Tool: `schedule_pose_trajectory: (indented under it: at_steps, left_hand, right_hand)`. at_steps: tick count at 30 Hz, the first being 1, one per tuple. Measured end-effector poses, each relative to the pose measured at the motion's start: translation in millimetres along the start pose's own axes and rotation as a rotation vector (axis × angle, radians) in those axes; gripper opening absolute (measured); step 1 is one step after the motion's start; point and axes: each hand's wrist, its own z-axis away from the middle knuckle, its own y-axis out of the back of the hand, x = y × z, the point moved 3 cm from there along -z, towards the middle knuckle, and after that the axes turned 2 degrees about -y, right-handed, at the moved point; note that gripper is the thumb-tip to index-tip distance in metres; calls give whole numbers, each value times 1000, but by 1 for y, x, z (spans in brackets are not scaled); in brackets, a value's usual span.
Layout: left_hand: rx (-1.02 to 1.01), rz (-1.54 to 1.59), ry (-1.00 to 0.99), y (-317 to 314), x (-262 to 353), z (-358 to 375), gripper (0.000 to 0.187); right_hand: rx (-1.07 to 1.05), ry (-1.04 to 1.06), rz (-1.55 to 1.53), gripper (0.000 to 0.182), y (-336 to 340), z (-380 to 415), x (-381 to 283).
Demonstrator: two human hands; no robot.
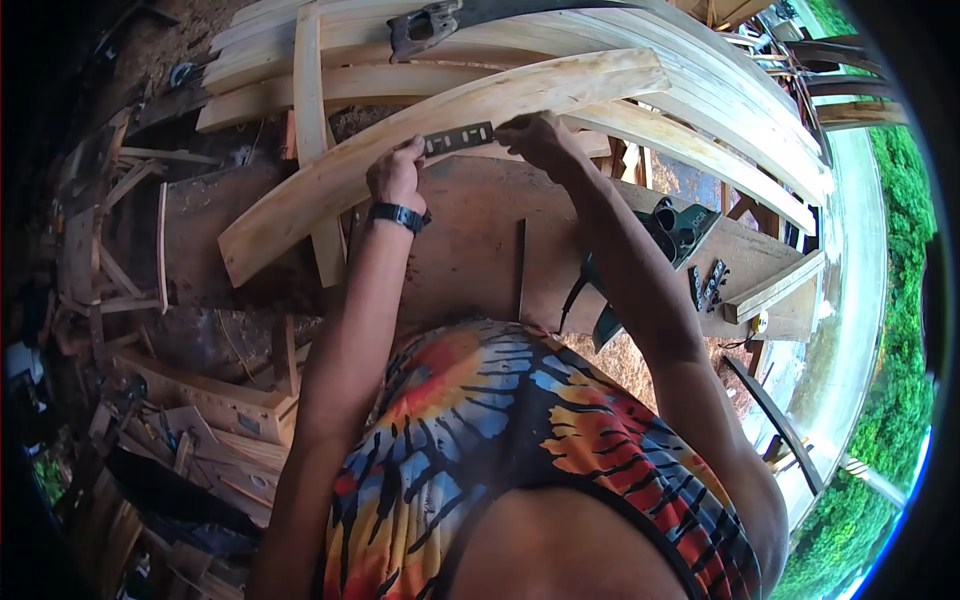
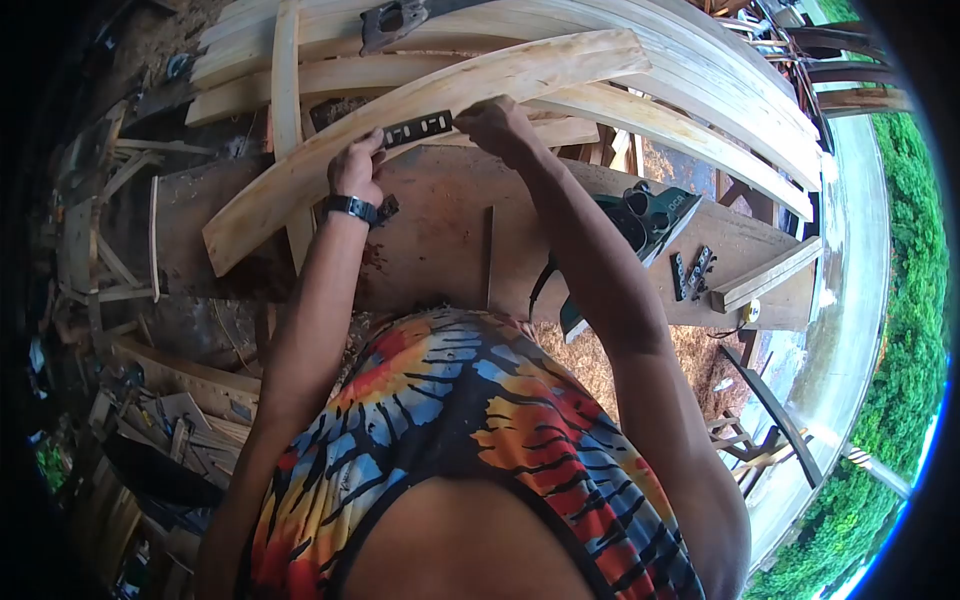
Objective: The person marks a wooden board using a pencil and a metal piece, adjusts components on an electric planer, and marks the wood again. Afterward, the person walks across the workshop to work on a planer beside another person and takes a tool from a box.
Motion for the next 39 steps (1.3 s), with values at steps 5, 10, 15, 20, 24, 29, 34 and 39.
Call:
schedule_pose_trajectory:
  at_steps: [5, 10, 15, 20, 24, 29, 34, 39]
  left_hand:
    - [82, -41, 22, -10, 20, 5, 20]
    - [86, -120, -234, -8, -11, -22, 16]
    - [163, -452, -333, -10, -9, -6, 19]
    - [195, -578, -401, -12, -6, -2, 19]
    - [166, -524, -418, -6, -15, -4, 19]
    - [149, -482, -410, -2, -21, -9, 17]
    - [175, -528, -417, -6, -14, -2, 17]
    - [178, -563, -424, -8, -11, -2, 17]
  right_hand:
    - [-35, 92, -30, 29, -5, -23, -8]
    - [-21, 199, 82, 24, -10, -40, 10]
    - [66, 426, 283, 22, -14, -32, 8]
    - [71, 479, 415, 22, -16, -21, 4]
    - [38, 610, 499, 20, -13, -22, 12]
    - [35, 680, 532, 22, -14, -24, 17]
    - [88, 706, 521, 20, -17, -26, 19]
    - [93, 699, 496, 17, -17, -27, 18]
